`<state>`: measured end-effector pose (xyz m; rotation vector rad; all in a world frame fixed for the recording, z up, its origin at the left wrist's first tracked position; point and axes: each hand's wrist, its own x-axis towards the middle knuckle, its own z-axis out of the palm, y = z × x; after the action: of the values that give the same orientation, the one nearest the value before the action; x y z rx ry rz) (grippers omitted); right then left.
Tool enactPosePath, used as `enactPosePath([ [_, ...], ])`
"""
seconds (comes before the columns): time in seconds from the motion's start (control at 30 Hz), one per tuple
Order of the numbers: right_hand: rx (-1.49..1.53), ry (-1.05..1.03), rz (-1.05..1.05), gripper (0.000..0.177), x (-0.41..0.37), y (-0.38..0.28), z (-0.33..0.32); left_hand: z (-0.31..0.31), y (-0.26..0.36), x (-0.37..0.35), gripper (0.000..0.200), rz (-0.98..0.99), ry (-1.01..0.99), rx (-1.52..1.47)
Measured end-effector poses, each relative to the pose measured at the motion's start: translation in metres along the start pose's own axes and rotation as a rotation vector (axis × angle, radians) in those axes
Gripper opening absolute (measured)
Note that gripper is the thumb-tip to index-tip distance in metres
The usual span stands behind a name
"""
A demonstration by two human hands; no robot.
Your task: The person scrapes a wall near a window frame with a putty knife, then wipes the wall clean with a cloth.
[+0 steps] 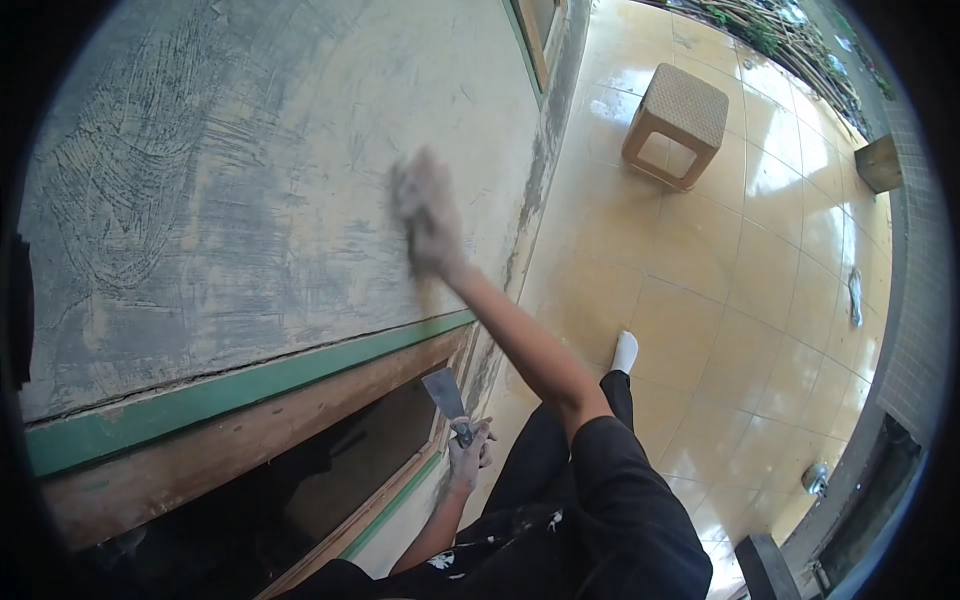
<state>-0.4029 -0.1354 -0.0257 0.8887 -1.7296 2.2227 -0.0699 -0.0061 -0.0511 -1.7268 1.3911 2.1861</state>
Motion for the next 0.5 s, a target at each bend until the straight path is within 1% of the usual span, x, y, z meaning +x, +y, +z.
enactPosePath([
  [0.03,0.001,0.002,0.006,0.040,0.013,0.011,0.000,-0.001,-0.001,0.000,0.029,0.011,-0.008,0.017],
  [0.07,0.138,0.168,0.193,0.041,0.027,0.017,-0.002,0.001,-0.004,0.000,0.029,0.010,-0.006,0.017],
  [0.1,0.279,0.339,0.377,0.042,0.042,0.007,-0.002,0.000,-0.005,-0.001,0.029,0.000,0.014,0.012],
  [0.17,-0.174,0.097,-0.027,0.046,0.005,-0.054,0.004,-0.001,0.003,0.010,0.029,0.015,0.027,0.009],
  [0.2,-0.175,0.096,-0.028,0.046,0.006,-0.050,0.003,0.001,0.003,0.008,0.028,-0.015,0.027,-0.012],
  [0.23,-0.113,-0.026,-0.259,0.046,0.004,-0.047,0.002,0.001,0.002,0.006,0.027,-0.053,0.030,-0.027],
  [0.3,0.021,-0.274,-0.714,0.048,-0.004,-0.043,0.000,0.002,-0.001,0.009,0.027,-0.047,0.046,-0.034],
  [0.33,-0.116,-0.041,-0.513,0.037,0.022,-0.018,0.000,0.000,0.000,0.010,0.029,-0.041,0.037,-0.024],
  [0.37,-0.183,0.047,-0.160,0.039,0.056,-0.014,-0.014,-0.001,-0.001,0.010,0.032,-0.033,0.029,-0.019],
  [0.4,0.420,0.270,0.420,0.042,0.077,-0.003,-0.015,0.001,-0.005,0.012,0.032,-0.035,0.033,-0.022],
  [0.43,0.420,0.269,0.425,0.042,0.071,-0.004,-0.013,0.003,-0.009,0.012,0.032,-0.022,0.056,-0.034],
  [0.5,0.019,0.180,0.189,0.042,0.055,-0.033,0.000,0.000,-0.003,0.015,0.033,0.006,0.077,-0.036],
])
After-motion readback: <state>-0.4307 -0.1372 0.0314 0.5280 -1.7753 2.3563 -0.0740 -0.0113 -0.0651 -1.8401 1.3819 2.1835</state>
